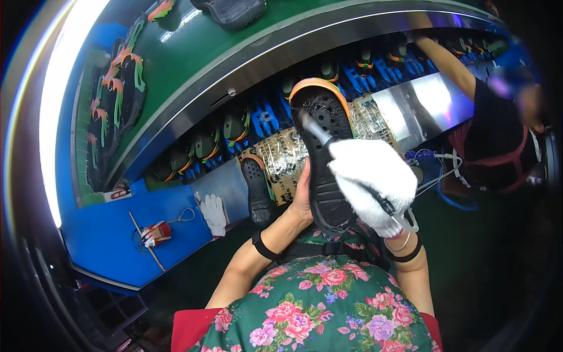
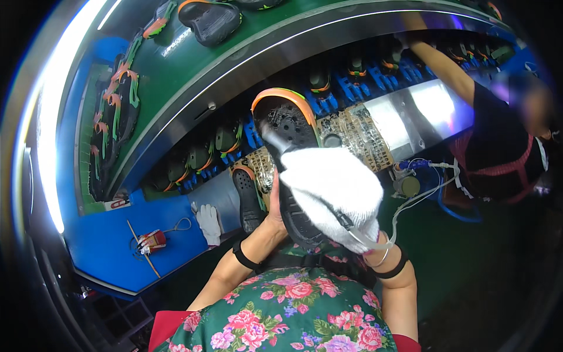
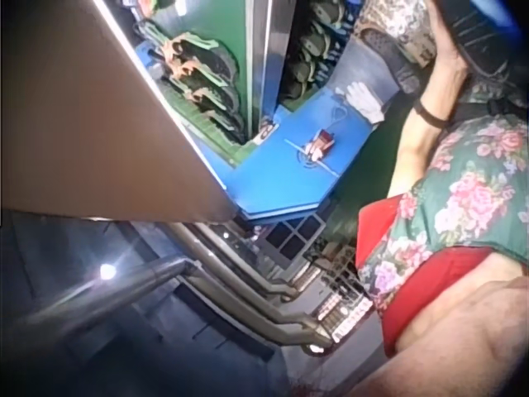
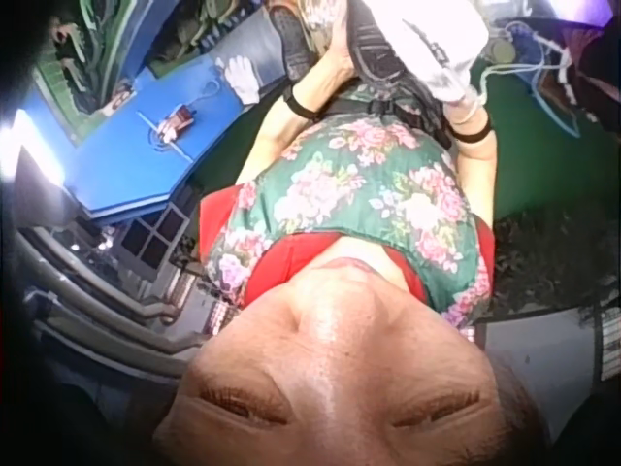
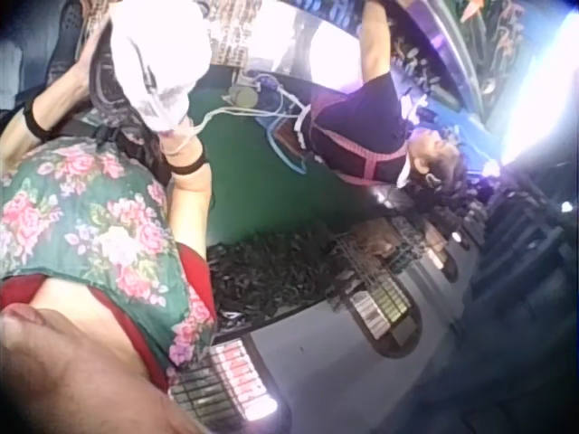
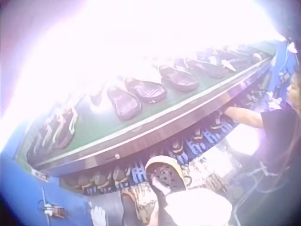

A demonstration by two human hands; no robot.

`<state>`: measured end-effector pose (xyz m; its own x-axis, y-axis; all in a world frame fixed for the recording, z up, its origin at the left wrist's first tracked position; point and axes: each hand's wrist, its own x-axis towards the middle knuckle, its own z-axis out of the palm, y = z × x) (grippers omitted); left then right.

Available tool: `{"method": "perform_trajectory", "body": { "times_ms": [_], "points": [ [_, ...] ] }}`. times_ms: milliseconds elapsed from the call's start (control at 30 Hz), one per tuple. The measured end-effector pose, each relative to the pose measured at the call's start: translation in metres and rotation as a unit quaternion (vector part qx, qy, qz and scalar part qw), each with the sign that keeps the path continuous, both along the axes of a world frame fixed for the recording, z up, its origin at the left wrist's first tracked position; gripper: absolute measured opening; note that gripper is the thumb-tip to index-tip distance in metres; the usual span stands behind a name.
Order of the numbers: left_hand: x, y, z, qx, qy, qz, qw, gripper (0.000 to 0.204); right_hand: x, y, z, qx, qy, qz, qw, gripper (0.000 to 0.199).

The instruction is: Applying glue to the bottom of shoe soles using a brush.

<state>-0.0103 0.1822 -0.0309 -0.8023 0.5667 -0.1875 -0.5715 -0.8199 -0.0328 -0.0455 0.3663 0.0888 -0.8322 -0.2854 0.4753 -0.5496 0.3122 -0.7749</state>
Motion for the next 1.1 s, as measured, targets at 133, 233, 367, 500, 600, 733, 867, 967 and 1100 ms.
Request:
{"method": "perform_trajectory", "body": {
  "times_ms": [133,233,367,500,600,733,867,967,1100],
  "points": [
    [0.0,-0.003,0.004,-0.084,0.011,-0.013,0.996,0.083,0.004,-0.012,-0.001,0.068,0.056,-0.028,0.996,0.035],
    [-0.008,-0.001,0.003,-0.161,-0.025,-0.033,0.986,0.089,0.015,-0.009,-0.027,0.038,0.036,-0.012,0.999,0.031],
    [-0.021,-0.007,0.016,-0.285,0.02,-0.022,0.958,0.103,-0.007,-0.005,-0.009,-0.051,0.042,-0.052,0.996,0.028],
    [-0.041,0.0,0.024,-0.205,0.021,-0.014,0.978,0.106,0.002,-0.022,-0.024,0.056,0.063,-0.03,0.996,0.032],
    [-0.051,0.007,0.032,-0.03,0.089,0.032,0.995,0.105,0.006,-0.015,-0.026,-0.07,-0.035,0.014,0.997,0.025],
    [-0.059,0.008,0.038,0.071,0.051,0.052,0.995,0.114,-0.003,-0.013,-0.035,-0.044,0.046,-0.026,0.998,0.022],
    [-0.066,0.008,0.028,-0.005,0.155,0.016,0.988,0.112,0.011,-0.021,-0.029,-0.081,-0.039,0.05,0.995,0.028],
    [-0.071,0.007,0.036,-0.032,0.087,0.076,0.993,0.109,-0.002,-0.013,-0.027,-0.124,-0.012,0.018,0.992,0.022],
    [-0.084,0.007,0.041,0.025,0.093,0.066,0.993,0.107,0.0,-0.011,-0.031,-0.043,0.043,0.039,0.997,0.027]
  ]
}}
